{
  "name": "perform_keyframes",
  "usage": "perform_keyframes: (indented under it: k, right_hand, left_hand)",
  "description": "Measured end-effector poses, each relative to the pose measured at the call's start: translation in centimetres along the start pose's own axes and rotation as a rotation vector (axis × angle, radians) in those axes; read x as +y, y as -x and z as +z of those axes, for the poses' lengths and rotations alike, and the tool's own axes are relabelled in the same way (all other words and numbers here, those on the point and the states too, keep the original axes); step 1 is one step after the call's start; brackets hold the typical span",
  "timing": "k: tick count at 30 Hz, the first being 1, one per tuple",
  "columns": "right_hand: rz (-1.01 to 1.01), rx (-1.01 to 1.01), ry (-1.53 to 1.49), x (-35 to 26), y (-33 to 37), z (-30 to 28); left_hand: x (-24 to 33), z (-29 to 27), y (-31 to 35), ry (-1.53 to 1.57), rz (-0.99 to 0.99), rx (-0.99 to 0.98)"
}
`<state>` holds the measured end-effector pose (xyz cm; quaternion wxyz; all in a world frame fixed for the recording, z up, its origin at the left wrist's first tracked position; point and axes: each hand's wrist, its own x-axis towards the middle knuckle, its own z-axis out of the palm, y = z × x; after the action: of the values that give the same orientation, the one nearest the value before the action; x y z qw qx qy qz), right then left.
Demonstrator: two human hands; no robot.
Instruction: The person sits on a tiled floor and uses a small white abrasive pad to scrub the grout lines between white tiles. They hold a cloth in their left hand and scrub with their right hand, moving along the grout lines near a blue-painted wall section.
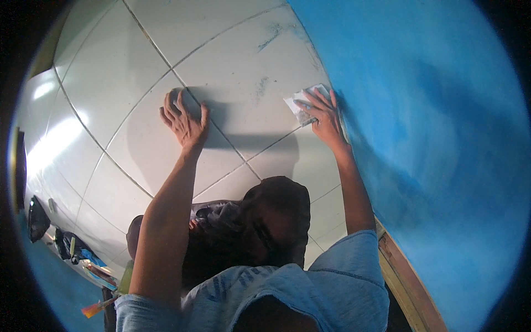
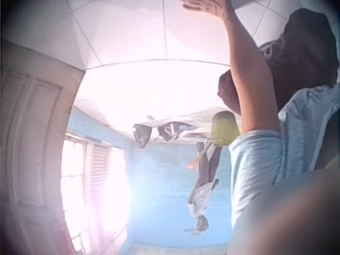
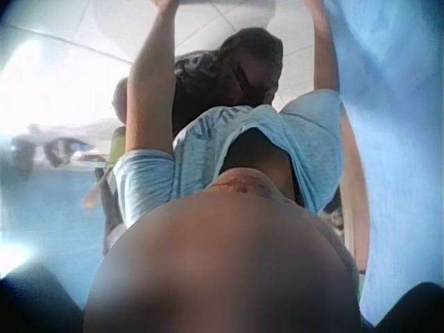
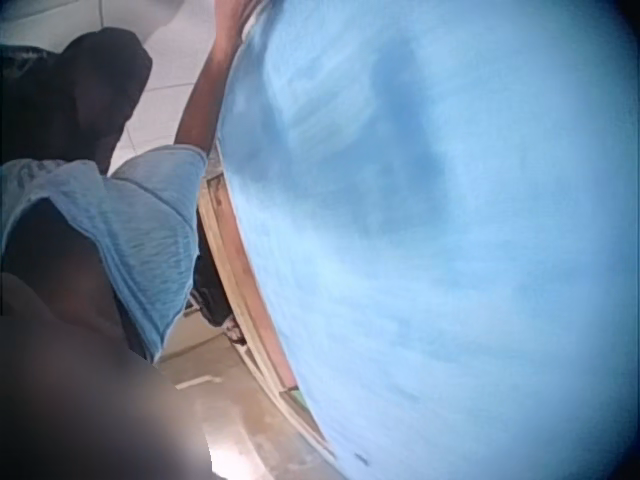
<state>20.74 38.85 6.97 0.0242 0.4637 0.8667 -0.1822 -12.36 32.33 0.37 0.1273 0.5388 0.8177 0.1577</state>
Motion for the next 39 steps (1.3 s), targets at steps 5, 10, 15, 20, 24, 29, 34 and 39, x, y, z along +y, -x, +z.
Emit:
perform_keyframes:
  k: [5, 10, 15, 20, 24, 29, 34, 39]
  right_hand:
    - [-0.051, 0.109, -0.128, 1.1, -6.2, 0.5]
    - [-0.102, 0.207, -0.176, 1.8, -12.3, 0.8]
    - [-0.078, 0.072, -0.128, 1.2, -7.0, 0.7]
    - [-0.105, 0.193, -0.112, 1.7, -12.3, 0.4]
    - [-0.137, 0.162, -0.115, 1.9, -13.2, 0.4]
    - [-0.129, 0.105, -0.109, 1.5, -12.1, 0.5]
    - [-0.167, 0.243, -0.126, 2.2, -17.4, 0.0]
    - [-0.160, 0.173, -0.050, 0.6, -12.5, -1.3]
  left_hand:
    - [0.3, -0.4, -0.1, -0.030, 0.024, -0.029]
    - [0.4, -0.1, -0.2, -0.021, 0.020, -0.024]
    - [0.2, 0.0, 0.1, -0.019, 0.006, -0.017]
    - [0.3, 0.1, -0.2, -0.009, 0.008, -0.014]
    - [0.0, 0.3, -0.1, -0.011, 0.001, -0.004]
    - [0.0, -0.1, 0.0, -0.001, 0.000, -0.014]
    - [0.5, -0.2, -0.4, -0.024, 0.006, -0.034]
    - [0.2, -0.6, -0.2, -0.046, -0.015, -0.062]
